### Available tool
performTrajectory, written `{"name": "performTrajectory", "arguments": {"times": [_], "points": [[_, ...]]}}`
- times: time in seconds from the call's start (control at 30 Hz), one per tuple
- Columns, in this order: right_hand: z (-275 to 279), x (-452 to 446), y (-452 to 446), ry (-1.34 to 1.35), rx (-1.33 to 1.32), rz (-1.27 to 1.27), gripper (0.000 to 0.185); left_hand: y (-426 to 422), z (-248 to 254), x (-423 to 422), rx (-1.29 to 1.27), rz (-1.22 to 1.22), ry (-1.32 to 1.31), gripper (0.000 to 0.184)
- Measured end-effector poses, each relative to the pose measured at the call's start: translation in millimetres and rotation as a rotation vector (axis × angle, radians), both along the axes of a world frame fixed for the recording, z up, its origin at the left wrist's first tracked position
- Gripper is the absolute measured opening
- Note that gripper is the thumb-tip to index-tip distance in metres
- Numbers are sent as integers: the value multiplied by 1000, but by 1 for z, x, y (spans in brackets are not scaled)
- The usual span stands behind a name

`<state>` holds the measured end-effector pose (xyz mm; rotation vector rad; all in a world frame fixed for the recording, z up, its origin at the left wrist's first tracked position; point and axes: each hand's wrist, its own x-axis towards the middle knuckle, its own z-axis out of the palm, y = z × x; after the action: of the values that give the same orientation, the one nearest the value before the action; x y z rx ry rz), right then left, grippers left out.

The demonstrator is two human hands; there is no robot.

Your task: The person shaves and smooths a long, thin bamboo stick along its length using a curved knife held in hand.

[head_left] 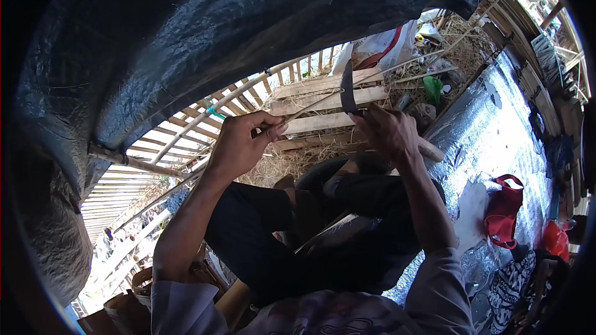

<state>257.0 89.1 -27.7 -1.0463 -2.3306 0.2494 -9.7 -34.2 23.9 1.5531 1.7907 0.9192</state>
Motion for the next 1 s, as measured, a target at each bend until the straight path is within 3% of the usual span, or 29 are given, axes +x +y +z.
{"name": "performTrajectory", "arguments": {"times": [0.07, 0.1, 0.23, 0.33, 0.5, 0.53, 0.6, 0.77, 0.9, 1.0], "points": [[17, 10, 11, -33, -230, -167, 35, -2, 2, -2, -18, 1, 34, 19], [16, 15, 18, -56, -194, -199, 38, -2, 5, 0, -21, 2, 28, 19], [-12, -2, -11, -42, 13, 67, 34, 3, 6, 11, -61, -20, 166, 18], [2, -3, -9, -25, -83, 14, 33, -1, 0, 7, -69, -5, 1, 23], [8, 10, 6, -107, -241, -90, 34, 1, 8, 14, -46, -10, 80, 21], [2, 1, -8, -29, -145, 70, 33, 4, 7, 16, -61, -27, 107, 21], [-1, -12, -19, -63, -94, 98, 33, 8, 8, 20, -70, -47, 143, 21], [13, 11, 6, -42, -198, -82, 38, 6, 3, 13, 26, -17, 26, 21], [-5, -3, -10, -18, -4, -3, 37, 12, -1, 14, -41, -13, 47, 22], [9, -3, -6, -53, -134, -50, 37, 15, 4, 17, -46, -23, 16, 21]]}}
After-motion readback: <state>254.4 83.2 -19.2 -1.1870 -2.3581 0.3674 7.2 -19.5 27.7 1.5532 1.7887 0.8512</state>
